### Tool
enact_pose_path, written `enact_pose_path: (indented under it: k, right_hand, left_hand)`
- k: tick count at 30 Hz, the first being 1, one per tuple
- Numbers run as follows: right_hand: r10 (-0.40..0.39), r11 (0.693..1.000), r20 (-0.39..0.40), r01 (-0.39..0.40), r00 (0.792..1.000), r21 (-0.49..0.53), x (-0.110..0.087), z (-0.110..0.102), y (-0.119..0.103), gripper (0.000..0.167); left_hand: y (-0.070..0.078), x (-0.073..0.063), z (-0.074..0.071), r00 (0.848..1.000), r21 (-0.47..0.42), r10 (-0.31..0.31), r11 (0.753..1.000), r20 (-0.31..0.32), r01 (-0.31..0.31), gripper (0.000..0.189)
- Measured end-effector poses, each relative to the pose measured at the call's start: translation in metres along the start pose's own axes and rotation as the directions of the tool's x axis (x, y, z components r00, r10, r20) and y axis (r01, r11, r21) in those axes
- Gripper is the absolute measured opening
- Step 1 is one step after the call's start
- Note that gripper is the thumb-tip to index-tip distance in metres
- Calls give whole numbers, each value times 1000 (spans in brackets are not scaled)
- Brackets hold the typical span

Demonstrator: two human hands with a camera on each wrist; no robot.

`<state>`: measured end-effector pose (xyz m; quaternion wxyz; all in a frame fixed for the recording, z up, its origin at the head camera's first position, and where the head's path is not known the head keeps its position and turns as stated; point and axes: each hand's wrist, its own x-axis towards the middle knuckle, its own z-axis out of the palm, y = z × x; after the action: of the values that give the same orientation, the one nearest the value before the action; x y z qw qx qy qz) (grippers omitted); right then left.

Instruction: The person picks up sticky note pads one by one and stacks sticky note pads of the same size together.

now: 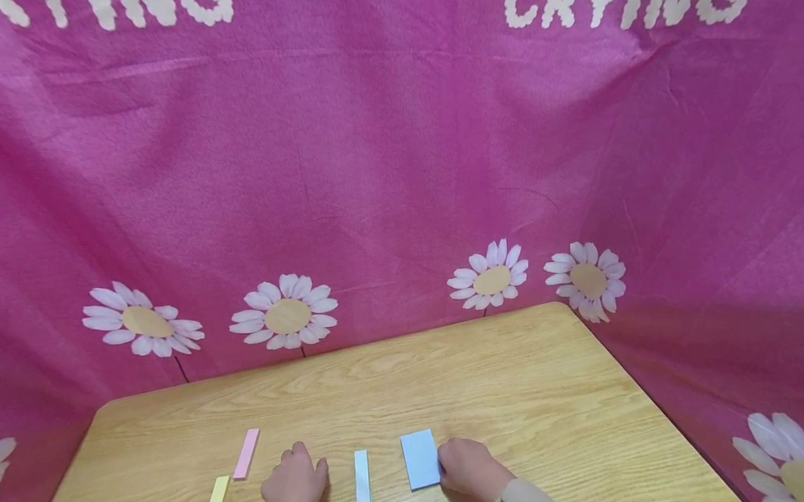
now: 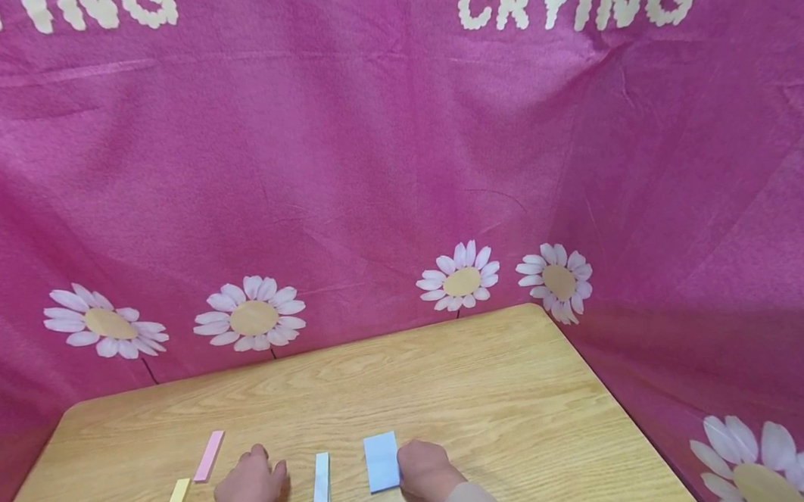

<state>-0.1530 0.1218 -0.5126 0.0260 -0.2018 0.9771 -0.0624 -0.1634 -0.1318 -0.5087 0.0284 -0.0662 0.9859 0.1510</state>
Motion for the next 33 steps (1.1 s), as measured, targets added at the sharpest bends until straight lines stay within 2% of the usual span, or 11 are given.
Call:
enact_pose_path:
  k: [8, 12, 16, 21, 26, 33]
  right_hand:
    - [-18, 1000, -8, 18, 1000, 16, 0, 1, 1, 22]
    - [-16, 1000, -5, 16, 1000, 18, 0, 1, 1, 24]
    - [-14, 1000, -11, 14, 1000, -3, 0, 0, 1, 23]
    - [-13, 1000, 9, 13, 1000, -10, 0, -1, -1, 22]
    - [0, 1000, 34, 0, 999, 15, -1, -2, -1, 21]
    - [-3, 1000, 27, 2, 1000, 20, 0, -3, 0, 21]
  left_hand:
    - [-29, 6, -7, 994, -6, 44, 999, -95, -45, 29]
    - [-37, 7, -8, 987, 0, 66, 998, -149, -66, 27]
    - [-44, 8, -12, 985, 8, 72, 997, -156, -72, 27]
    - [-58, 9, -18, 992, 7, 20, 1000, -126, -20, 29]
    - [-75, 7, -19, 989, -18, -55, 998, -135, 53, 30]
    - [-89, 7, -20, 985, -52, -108, 993, -134, 102, 29]
